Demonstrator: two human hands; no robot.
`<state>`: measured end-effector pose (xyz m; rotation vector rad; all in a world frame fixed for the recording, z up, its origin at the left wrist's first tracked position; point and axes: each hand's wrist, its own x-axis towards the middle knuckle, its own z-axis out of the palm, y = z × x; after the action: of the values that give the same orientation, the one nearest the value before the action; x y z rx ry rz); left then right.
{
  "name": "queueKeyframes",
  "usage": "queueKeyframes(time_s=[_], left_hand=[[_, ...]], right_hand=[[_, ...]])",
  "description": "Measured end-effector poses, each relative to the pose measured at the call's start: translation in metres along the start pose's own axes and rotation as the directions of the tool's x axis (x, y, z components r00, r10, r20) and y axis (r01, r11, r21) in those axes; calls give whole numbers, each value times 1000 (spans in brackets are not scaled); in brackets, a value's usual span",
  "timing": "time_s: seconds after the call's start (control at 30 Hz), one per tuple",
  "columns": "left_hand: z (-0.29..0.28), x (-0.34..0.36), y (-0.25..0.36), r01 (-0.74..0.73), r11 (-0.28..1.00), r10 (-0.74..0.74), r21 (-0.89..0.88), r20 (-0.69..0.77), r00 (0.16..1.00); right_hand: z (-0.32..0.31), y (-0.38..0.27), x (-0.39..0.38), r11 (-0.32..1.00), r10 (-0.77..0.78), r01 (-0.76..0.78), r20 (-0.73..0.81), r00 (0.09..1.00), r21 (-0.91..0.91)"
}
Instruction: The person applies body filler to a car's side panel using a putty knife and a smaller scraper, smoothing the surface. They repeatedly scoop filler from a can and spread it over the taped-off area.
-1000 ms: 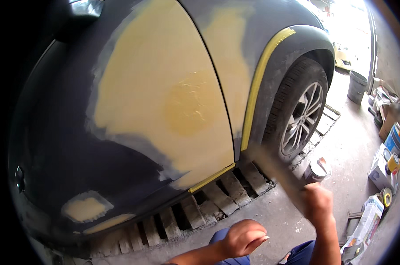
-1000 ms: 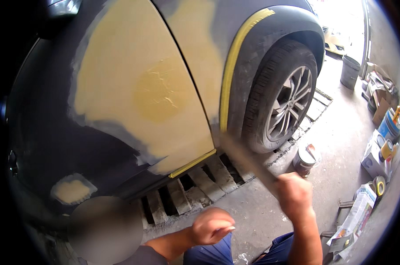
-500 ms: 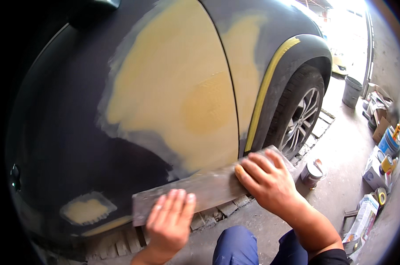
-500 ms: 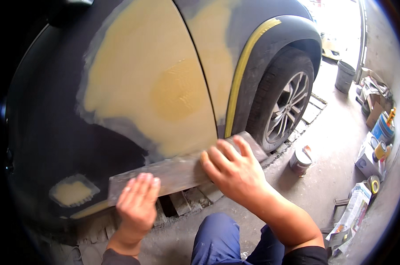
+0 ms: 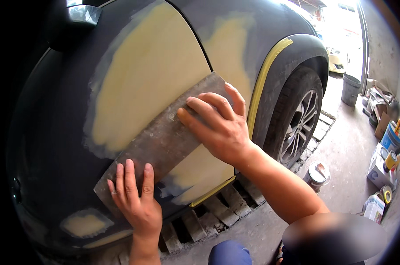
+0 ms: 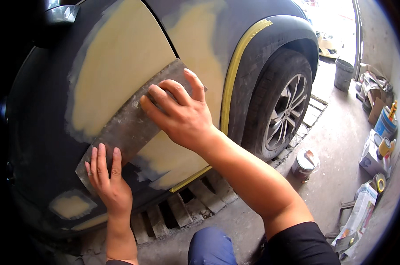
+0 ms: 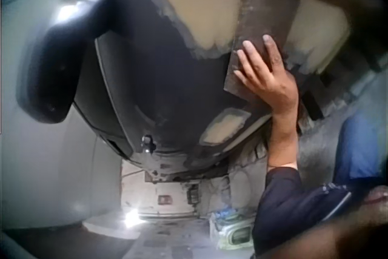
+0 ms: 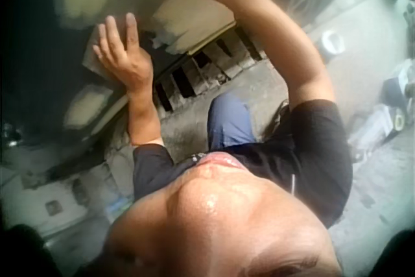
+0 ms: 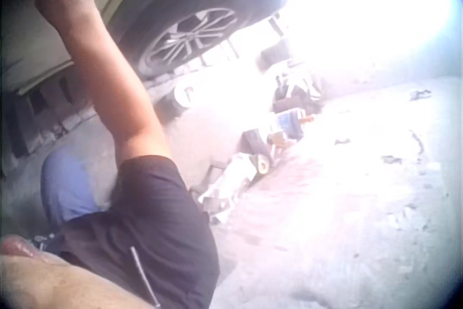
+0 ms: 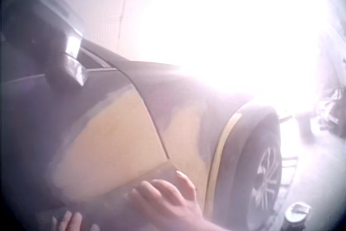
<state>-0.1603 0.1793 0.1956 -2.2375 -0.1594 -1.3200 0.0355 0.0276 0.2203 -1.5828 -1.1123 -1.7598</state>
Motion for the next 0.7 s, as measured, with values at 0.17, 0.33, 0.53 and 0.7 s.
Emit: queueKeyframes(time_s=[0.17, 0.33, 0.53, 0.7], left_hand=[[8, 2, 1, 6, 999, -6, 43, -3, 1000], [15, 3, 2, 20, 999, -20, 49, 4, 1000], [25, 0, 4, 37, 998, -40, 50, 42, 998], [30, 1, 8, 46, 999, -46, 24, 10, 999]], right_hand=[[18, 3, -5, 999, 25, -23, -65, 998, 30], [27, 4, -9, 998, 51, -48, -89, 995, 36], [30, 5, -13, 995, 70, -67, -47, 996, 70], [33, 6, -15, 995, 75, -71, -64, 995, 68]])
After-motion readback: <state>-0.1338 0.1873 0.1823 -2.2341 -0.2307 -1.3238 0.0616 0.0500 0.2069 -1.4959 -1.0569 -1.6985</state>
